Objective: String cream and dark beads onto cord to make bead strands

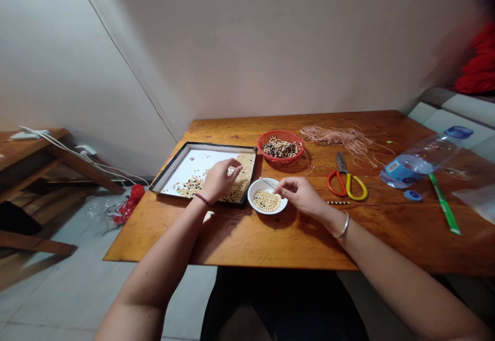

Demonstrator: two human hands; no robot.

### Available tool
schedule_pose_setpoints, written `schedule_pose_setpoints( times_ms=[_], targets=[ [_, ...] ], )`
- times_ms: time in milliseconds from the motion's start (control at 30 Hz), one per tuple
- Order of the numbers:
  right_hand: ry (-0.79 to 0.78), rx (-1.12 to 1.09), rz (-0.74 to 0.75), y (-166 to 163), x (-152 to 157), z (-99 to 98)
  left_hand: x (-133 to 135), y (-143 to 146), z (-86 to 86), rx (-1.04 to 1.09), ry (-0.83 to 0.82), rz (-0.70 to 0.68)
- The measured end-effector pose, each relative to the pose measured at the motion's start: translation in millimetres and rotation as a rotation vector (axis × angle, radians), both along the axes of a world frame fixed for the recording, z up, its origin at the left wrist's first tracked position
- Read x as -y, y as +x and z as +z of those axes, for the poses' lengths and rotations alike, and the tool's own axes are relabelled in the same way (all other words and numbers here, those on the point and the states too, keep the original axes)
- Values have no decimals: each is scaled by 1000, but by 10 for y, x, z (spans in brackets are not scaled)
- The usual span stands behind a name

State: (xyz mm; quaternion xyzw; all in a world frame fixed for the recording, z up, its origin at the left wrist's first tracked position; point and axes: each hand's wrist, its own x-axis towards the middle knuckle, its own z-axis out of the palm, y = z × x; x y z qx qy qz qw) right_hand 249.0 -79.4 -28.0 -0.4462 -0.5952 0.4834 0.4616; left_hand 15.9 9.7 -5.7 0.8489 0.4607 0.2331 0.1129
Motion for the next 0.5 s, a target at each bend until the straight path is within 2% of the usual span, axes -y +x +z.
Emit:
schedule_pose_setpoints(
  times_ms=[67, 133, 200, 333, 500],
  targets=[
    [3, 28, -2, -12, 5, -21, 91, 82, 50, 220, -190, -242],
    [9, 52, 2, -21, 8, -47, 177, 153, 79, 359, -339, -381],
    [21, 79, 2, -24, 8, -73, 238, 202, 88, 415, -381, -387],
    [90, 179, -40, -18, 7, -105, 277, 241, 79, 437, -370, -313],
    [163, 348, -108, -15, 26, -87, 313, 251, 67, 484, -385, -303]
  ],
)
